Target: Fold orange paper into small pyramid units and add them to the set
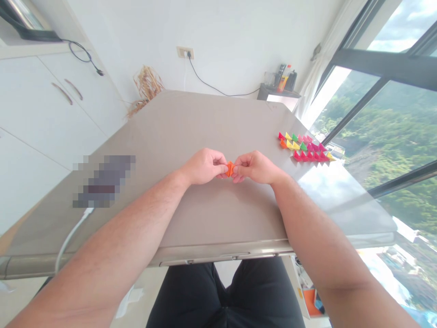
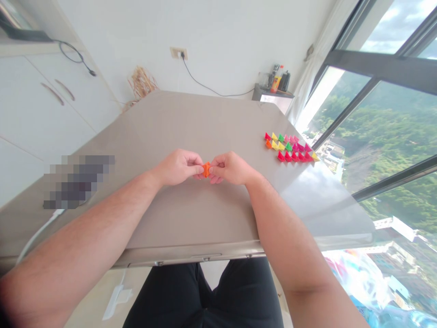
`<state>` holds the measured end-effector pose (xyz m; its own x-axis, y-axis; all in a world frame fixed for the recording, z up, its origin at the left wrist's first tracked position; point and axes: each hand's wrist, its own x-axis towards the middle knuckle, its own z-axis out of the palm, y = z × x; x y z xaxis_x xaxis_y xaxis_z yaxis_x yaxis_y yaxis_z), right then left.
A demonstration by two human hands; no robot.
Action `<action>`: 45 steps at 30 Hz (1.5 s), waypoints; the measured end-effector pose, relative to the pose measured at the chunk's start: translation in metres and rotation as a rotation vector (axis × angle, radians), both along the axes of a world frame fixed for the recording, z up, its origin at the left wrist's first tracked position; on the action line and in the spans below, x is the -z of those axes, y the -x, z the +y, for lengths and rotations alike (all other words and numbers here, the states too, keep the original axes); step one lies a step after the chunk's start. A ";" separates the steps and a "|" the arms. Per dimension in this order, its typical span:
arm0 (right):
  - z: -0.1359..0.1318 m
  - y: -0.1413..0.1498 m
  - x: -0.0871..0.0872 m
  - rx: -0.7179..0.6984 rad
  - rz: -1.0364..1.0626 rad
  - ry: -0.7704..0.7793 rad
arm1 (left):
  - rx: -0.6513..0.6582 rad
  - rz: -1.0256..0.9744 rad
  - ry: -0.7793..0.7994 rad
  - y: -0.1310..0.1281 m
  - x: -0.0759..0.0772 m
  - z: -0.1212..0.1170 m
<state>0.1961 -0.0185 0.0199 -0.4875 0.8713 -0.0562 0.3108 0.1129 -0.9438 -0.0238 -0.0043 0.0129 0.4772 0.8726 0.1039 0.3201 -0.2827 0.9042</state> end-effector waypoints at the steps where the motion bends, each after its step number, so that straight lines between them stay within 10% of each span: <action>1: 0.000 0.001 0.000 0.025 0.005 -0.019 | -0.022 0.007 -0.034 0.000 0.001 0.001; 31: -0.004 0.035 0.005 0.451 0.249 -0.190 | -0.368 -0.397 -0.010 -0.025 0.008 -0.004; 45: -0.005 0.040 0.008 0.428 0.236 -0.258 | -0.345 -0.513 0.057 -0.031 0.004 -0.006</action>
<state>0.1558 -0.0236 0.0115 -0.0602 0.9654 0.2536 0.1633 0.2602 -0.9517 0.0073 -0.0103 0.0093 0.0680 0.9786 0.1943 -0.0950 -0.1875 0.9777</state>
